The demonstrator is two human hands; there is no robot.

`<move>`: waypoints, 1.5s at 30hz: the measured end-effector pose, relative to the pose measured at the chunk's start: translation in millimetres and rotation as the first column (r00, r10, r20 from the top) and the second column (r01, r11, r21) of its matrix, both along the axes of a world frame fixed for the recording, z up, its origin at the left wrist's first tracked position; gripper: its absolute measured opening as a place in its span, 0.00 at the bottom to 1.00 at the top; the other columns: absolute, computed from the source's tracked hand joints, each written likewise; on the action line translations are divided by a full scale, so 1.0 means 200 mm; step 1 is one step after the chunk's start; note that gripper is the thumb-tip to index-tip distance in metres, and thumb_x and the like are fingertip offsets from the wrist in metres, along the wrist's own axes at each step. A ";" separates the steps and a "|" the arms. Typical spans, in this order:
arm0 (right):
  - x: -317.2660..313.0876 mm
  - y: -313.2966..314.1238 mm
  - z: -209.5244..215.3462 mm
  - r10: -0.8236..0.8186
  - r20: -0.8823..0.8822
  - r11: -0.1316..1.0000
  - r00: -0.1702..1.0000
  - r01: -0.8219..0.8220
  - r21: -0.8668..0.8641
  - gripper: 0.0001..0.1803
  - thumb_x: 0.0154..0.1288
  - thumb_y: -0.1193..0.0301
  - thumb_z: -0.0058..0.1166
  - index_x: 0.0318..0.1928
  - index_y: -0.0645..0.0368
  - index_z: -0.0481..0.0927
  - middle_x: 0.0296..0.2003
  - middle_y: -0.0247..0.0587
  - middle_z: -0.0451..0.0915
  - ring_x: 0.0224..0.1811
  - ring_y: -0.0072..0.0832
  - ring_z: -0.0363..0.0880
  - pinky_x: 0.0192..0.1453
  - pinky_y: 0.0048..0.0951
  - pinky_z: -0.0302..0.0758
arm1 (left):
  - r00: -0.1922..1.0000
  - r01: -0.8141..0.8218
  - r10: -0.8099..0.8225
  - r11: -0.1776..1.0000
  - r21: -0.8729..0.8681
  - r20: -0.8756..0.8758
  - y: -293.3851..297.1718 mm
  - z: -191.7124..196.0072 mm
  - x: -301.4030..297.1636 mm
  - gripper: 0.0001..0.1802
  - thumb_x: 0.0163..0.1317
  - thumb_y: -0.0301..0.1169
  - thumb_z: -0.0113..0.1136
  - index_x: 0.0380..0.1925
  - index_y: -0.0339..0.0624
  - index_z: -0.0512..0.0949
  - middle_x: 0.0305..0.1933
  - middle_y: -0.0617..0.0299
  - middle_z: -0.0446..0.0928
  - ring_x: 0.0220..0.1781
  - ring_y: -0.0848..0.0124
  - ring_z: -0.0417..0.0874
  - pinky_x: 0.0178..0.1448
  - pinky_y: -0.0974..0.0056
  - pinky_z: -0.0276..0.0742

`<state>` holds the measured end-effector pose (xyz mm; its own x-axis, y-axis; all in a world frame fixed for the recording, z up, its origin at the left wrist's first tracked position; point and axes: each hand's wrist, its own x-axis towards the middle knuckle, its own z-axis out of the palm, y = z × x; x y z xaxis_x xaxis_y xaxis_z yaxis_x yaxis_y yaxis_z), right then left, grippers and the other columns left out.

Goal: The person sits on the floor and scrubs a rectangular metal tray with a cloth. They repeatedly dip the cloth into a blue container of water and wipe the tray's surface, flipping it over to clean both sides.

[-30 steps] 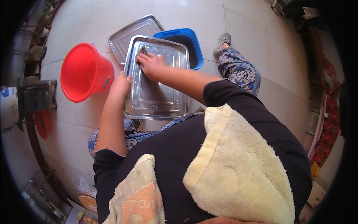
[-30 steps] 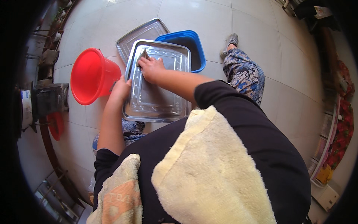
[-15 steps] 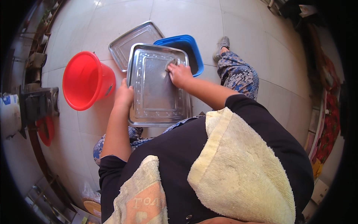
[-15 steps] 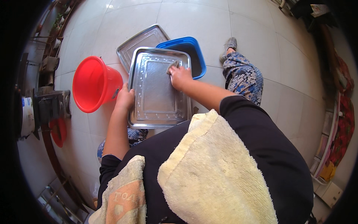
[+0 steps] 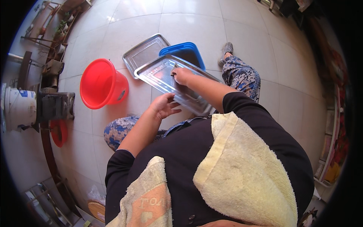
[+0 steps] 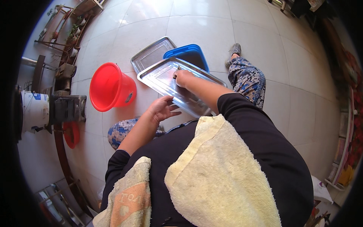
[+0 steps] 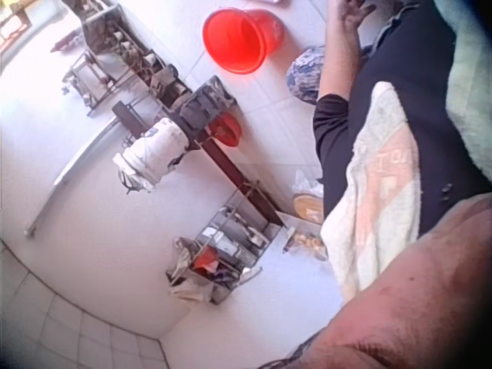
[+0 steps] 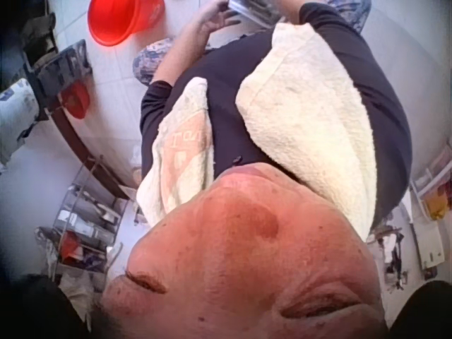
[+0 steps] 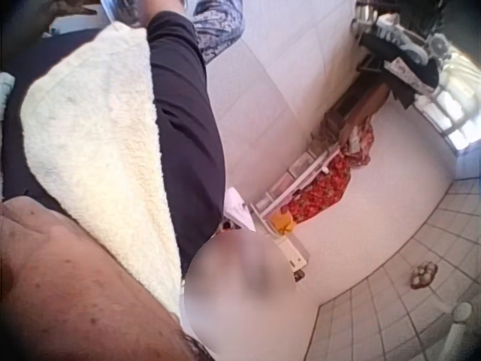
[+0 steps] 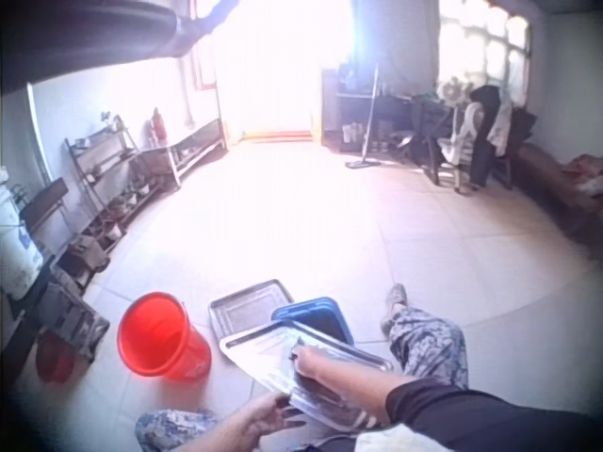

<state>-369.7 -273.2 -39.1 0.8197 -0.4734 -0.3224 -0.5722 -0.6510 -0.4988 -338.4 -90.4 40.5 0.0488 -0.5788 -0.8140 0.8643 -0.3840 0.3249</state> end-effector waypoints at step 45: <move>0.19 -0.20 -0.34 0.204 -0.203 0.978 0.958 -0.207 0.008 0.22 0.59 0.74 0.44 0.50 0.42 0.82 0.51 0.37 0.80 0.54 0.41 0.73 0.59 0.37 0.71 | 0.885 -0.438 0.432 0.899 0.003 -0.171 -0.12 -0.43 0.05 0.21 0.53 0.18 0.50 0.49 0.34 0.68 0.44 0.52 0.75 0.45 0.56 0.80 0.55 0.49 0.80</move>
<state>-332.5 -312.9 -106.5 0.8182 -0.3072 -0.4861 -0.5135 -0.7708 -0.3772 -328.9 -114.3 -44.6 0.1703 -0.5585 -0.8118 0.9839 0.0517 0.1709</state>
